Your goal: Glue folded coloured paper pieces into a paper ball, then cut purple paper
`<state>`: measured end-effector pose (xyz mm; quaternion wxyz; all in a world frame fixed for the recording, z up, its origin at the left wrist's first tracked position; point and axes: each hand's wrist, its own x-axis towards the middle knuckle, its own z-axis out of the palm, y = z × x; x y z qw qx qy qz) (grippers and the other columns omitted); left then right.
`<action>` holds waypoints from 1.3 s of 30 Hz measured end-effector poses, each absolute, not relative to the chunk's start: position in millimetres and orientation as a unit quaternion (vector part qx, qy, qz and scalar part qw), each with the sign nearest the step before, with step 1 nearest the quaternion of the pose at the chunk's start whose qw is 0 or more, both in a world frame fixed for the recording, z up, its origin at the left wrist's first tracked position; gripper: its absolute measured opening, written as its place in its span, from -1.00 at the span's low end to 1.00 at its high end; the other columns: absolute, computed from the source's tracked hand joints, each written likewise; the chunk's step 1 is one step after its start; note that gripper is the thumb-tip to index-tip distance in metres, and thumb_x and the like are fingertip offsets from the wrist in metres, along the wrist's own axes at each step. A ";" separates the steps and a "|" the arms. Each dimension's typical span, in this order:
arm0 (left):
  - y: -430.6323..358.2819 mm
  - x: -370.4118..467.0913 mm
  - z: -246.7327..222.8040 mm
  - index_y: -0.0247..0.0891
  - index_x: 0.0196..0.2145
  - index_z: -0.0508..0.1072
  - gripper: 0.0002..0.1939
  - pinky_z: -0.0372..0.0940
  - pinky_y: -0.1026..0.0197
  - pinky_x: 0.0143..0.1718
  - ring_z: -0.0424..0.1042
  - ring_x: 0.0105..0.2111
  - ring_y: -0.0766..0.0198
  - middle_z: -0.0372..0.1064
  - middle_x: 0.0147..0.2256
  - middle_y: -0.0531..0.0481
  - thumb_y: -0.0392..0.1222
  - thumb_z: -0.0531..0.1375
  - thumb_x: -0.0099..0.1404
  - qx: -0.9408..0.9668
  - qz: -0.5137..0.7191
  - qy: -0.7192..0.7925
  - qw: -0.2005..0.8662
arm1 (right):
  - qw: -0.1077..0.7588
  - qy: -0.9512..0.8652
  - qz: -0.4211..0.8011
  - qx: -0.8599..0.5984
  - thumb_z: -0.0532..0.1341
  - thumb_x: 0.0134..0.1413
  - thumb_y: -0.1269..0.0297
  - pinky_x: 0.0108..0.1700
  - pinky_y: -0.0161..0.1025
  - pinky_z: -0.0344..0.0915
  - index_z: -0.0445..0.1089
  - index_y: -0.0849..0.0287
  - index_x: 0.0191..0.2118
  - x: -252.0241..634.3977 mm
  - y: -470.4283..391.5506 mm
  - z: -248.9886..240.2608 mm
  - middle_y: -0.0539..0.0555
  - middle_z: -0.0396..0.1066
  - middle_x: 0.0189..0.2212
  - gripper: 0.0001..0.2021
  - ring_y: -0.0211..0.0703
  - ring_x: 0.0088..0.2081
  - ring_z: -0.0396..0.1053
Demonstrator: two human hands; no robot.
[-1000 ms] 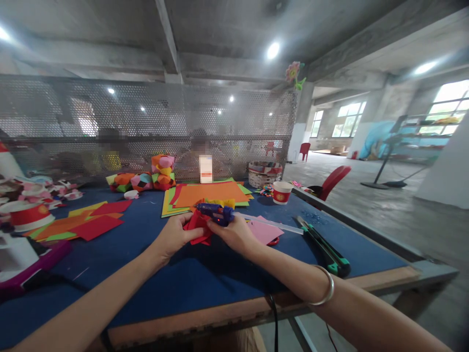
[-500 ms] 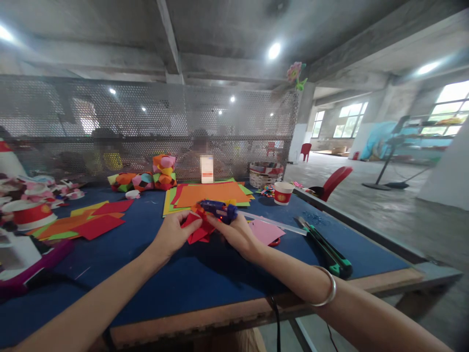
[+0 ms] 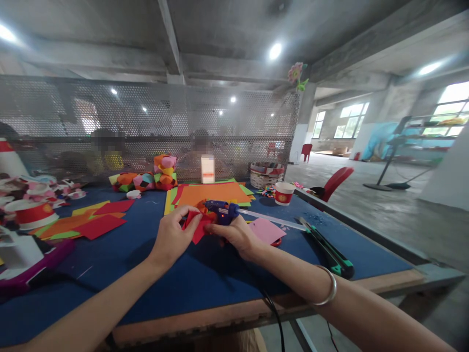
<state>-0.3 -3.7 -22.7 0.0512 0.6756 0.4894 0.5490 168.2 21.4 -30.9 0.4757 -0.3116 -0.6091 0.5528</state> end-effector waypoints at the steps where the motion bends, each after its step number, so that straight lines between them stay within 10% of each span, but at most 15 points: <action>1: -4.1 0.4 -22.6 -0.21 -0.37 0.56 -0.77 0.40 0.14 -0.23 0.57 -0.34 0.13 0.62 -0.35 -0.06 -0.03 0.20 0.22 0.678 0.547 0.488 0.045 | 0.481 -0.610 0.545 -0.315 0.52 -0.28 0.13 -0.62 -0.33 0.17 0.48 0.16 -0.03 168.4 22.4 -31.3 -0.13 0.32 -0.55 -0.41 -0.31 -0.59 0.16; 9: -0.9 -2.0 -22.0 -0.20 -0.37 0.55 -0.80 0.42 0.13 -0.28 0.59 -0.36 0.09 0.63 -0.36 -0.09 -0.08 0.17 0.19 0.702 0.488 0.515 0.065 | 0.497 -0.681 0.352 -0.407 0.28 -0.15 0.29 -0.42 -0.27 0.24 0.42 0.10 -0.42 172.6 29.9 -36.8 -0.07 0.38 -0.54 -0.92 -0.23 -0.49 0.27; 39: 6.1 -4.8 -29.6 -0.22 -0.29 0.61 -0.76 0.45 -0.05 -0.02 0.62 -0.19 -0.04 0.67 -0.23 -0.16 -0.08 0.21 0.16 0.676 0.517 0.511 0.120 | 0.484 -0.671 0.370 -0.422 0.30 -0.17 0.37 -0.27 -0.21 0.38 0.42 0.09 -0.46 171.7 24.2 -29.6 -0.05 0.45 -0.50 -0.93 -0.13 -0.38 0.39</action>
